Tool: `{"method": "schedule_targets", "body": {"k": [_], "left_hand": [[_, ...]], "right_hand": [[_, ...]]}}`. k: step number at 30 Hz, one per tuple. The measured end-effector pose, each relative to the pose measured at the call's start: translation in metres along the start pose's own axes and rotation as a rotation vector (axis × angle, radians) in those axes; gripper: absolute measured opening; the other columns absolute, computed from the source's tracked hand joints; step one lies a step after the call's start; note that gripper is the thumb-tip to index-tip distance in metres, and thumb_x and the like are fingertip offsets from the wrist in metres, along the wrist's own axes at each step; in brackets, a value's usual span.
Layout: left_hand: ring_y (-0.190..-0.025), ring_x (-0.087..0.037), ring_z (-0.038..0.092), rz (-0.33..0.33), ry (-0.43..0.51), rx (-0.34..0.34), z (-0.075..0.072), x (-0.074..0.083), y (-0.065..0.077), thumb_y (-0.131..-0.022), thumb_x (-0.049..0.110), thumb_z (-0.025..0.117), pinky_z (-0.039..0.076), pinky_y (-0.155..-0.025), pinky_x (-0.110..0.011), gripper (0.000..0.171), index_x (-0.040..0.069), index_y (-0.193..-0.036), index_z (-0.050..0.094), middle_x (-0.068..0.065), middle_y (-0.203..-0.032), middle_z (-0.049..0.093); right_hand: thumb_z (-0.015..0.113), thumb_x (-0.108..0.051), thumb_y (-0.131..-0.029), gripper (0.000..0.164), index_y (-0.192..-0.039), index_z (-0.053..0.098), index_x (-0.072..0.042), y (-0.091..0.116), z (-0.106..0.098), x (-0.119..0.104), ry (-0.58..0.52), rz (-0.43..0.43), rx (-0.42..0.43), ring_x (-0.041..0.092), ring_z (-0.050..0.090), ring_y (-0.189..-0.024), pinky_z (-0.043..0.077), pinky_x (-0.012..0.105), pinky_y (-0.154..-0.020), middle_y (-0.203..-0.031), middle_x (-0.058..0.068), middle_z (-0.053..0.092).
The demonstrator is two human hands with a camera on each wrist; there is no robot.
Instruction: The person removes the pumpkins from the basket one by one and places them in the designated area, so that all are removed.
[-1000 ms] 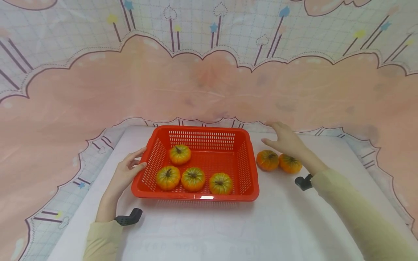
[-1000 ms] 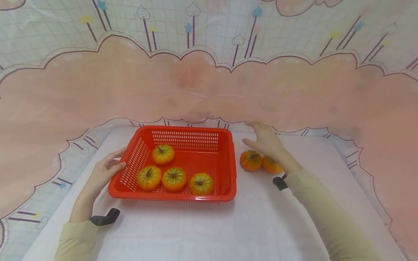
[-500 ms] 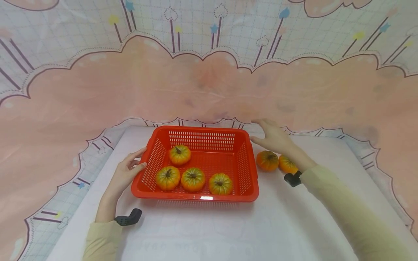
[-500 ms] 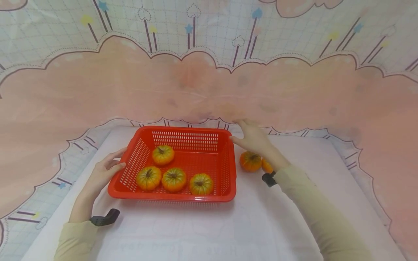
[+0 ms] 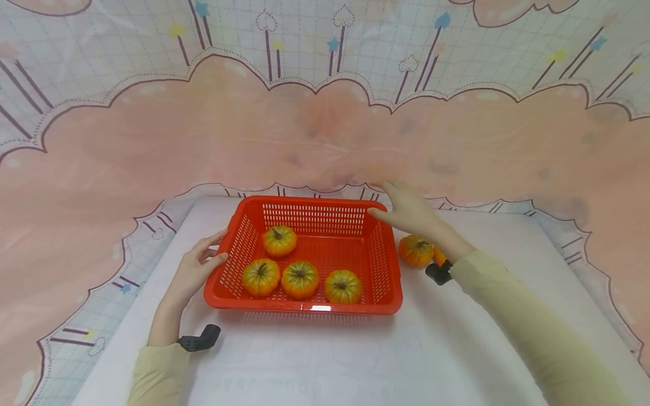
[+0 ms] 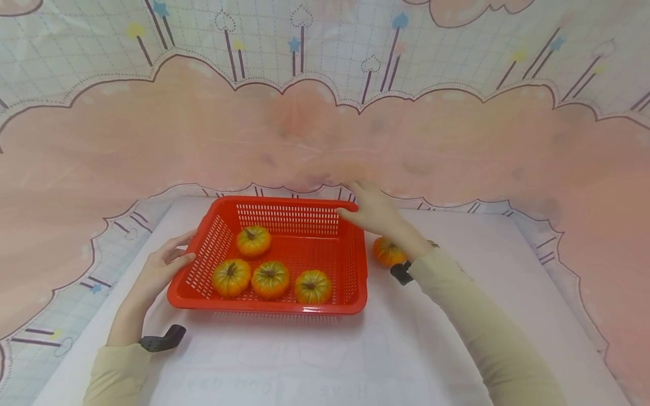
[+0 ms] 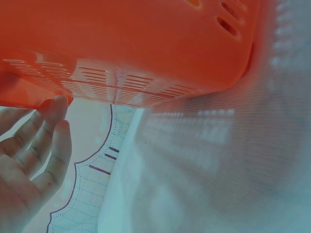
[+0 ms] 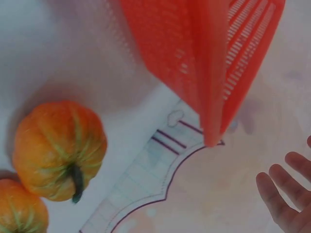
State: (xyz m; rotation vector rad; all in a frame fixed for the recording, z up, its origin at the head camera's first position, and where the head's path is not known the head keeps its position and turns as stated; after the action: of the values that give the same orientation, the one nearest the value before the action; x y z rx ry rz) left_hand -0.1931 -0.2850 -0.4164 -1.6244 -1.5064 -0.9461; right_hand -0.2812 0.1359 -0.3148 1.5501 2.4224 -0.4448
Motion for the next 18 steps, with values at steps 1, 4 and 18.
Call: {"method": "schedule_targets", "body": {"k": [1,4,18], "left_hand": [[-0.096,0.008,0.050,0.000,-0.002,0.000,0.000,0.000,0.000,-0.098,0.029,0.054,0.053,-0.074,-0.017,0.058,0.020,-0.151,0.033,-0.013,-0.136,0.045],[-0.096,0.006,0.050,-0.002,-0.017,0.005,0.000,0.001,0.000,-0.098,0.030,0.054,0.053,-0.074,-0.017,0.057,0.020,-0.151,0.033,-0.015,-0.137,0.045],[-0.106,-0.008,0.051,-0.022,-0.049,0.010,0.001,0.000,-0.001,-0.097,0.033,0.053,0.052,-0.077,-0.016,0.059,0.021,-0.151,0.032,-0.014,-0.141,0.045]], "right_hand": [[0.064,-0.043,-0.088,0.069,-0.147,0.038,-0.018,-0.001,0.000,-0.002,-0.007,-0.011,0.001,0.032,0.037,-0.139,0.037,0.058,-0.107,-0.151,0.009,0.041],[0.065,-0.042,-0.088,0.070,-0.148,0.036,-0.020,-0.006,0.002,-0.009,-0.020,-0.047,0.003,0.030,0.038,-0.138,0.039,0.055,-0.108,-0.150,0.006,0.042],[0.063,-0.044,-0.088,0.068,-0.146,0.039,-0.019,-0.028,0.019,-0.043,0.009,-0.127,-0.038,0.028,0.043,-0.135,0.039,0.049,-0.109,-0.148,0.007,0.043]]}}
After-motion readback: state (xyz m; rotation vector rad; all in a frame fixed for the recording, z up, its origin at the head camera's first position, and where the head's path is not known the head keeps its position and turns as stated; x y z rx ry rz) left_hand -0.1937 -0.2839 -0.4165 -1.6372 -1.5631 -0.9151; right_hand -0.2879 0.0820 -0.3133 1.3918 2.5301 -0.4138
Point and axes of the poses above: each hand's wrist, its own y-axis away from the middle knuckle, its own z-axis out of the palm, x = y × z, the point moved 2 cm from there along -y, towards the middle knuckle
